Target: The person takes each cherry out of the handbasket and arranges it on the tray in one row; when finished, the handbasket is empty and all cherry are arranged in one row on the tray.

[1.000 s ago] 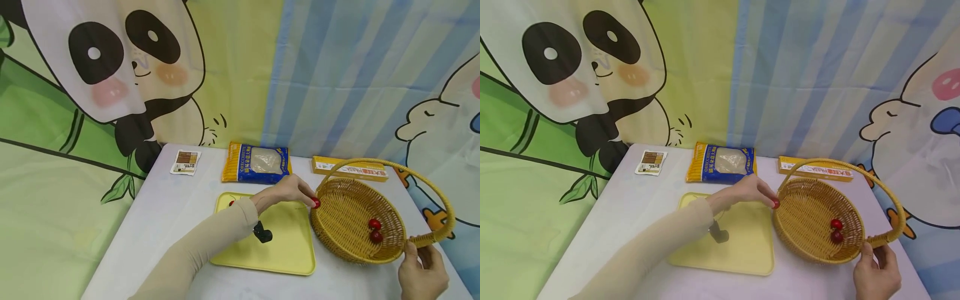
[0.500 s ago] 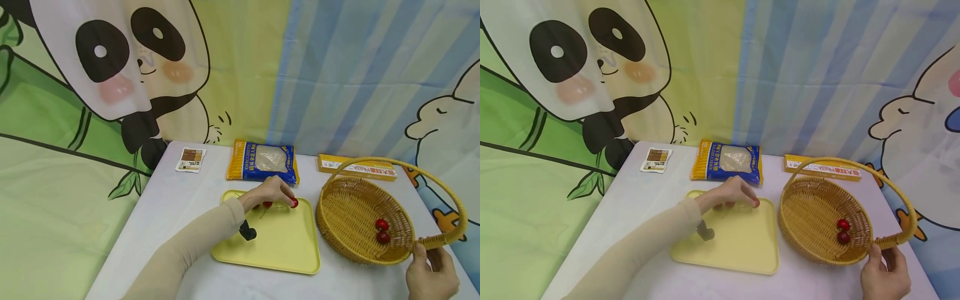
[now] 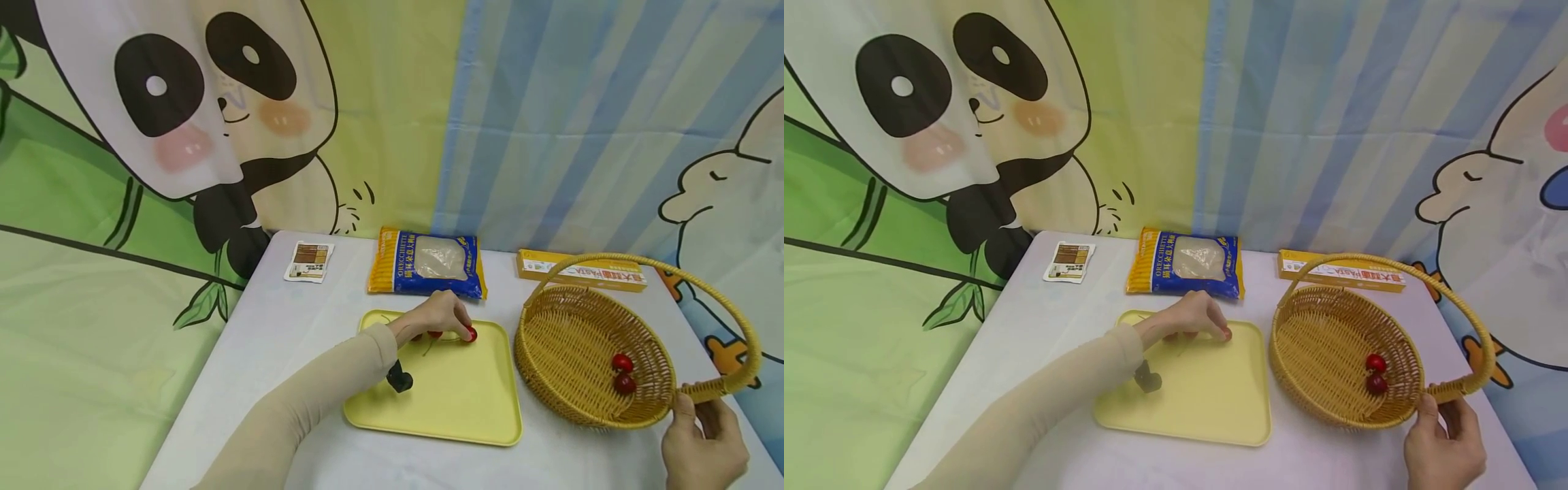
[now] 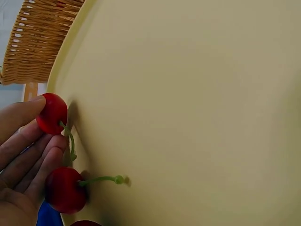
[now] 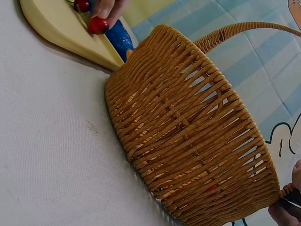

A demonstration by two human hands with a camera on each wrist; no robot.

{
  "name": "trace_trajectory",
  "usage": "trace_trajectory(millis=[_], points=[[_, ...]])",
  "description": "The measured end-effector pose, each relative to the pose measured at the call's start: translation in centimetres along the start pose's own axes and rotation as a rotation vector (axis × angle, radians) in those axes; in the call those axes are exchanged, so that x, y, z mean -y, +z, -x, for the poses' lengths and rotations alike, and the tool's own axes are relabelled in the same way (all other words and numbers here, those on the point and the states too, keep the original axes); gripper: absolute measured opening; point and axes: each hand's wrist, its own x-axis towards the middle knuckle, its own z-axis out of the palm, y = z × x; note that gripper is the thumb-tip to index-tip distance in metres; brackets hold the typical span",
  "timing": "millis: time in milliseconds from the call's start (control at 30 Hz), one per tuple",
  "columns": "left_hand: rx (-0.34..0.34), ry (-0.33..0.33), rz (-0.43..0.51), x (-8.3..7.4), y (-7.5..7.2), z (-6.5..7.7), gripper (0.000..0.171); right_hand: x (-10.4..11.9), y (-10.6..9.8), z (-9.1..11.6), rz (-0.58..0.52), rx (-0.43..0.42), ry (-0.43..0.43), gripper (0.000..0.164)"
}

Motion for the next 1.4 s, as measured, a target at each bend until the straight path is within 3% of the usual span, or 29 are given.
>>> trace_trajectory(millis=[267,567,667,800,933,1033,1233,1400], points=[[-0.019,0.015,-0.119,-0.2,0.1,0.1,0.022,0.0,0.0,0.2,-0.002,0.0,-0.041,0.044],[0.007,-0.05,-0.126,-0.6,0.2,-0.1,0.02,-0.3,-0.5,0.1,0.009,0.002,-0.018,0.045],[-0.004,-0.031,-0.145,-1.0,0.1,0.0,0.026,-0.4,-0.6,0.2,0.01,0.001,-0.007,0.045],[-0.051,0.04,-0.171,-2.0,-0.1,0.0,0.03,-0.3,-0.6,0.3,-0.001,0.001,-0.002,0.044],[-0.043,0.135,-0.099,-3.9,-0.2,-0.2,0.027,-0.2,-0.7,0.3,-0.001,0.01,0.002,0.044],[-0.004,0.166,0.007,-5.3,0.1,-0.5,0.021,-0.1,-0.7,0.3,-0.003,0.024,0.009,0.045],[0.046,0.137,0.149,-7.0,0.9,-1.3,0.017,0.2,-0.5,0.2,-0.001,0.054,0.033,0.045],[0.089,0.113,0.219,-8.5,1.8,-1.7,0.016,0.0,-0.2,0.1,-0.008,0.041,-0.01,0.044]])
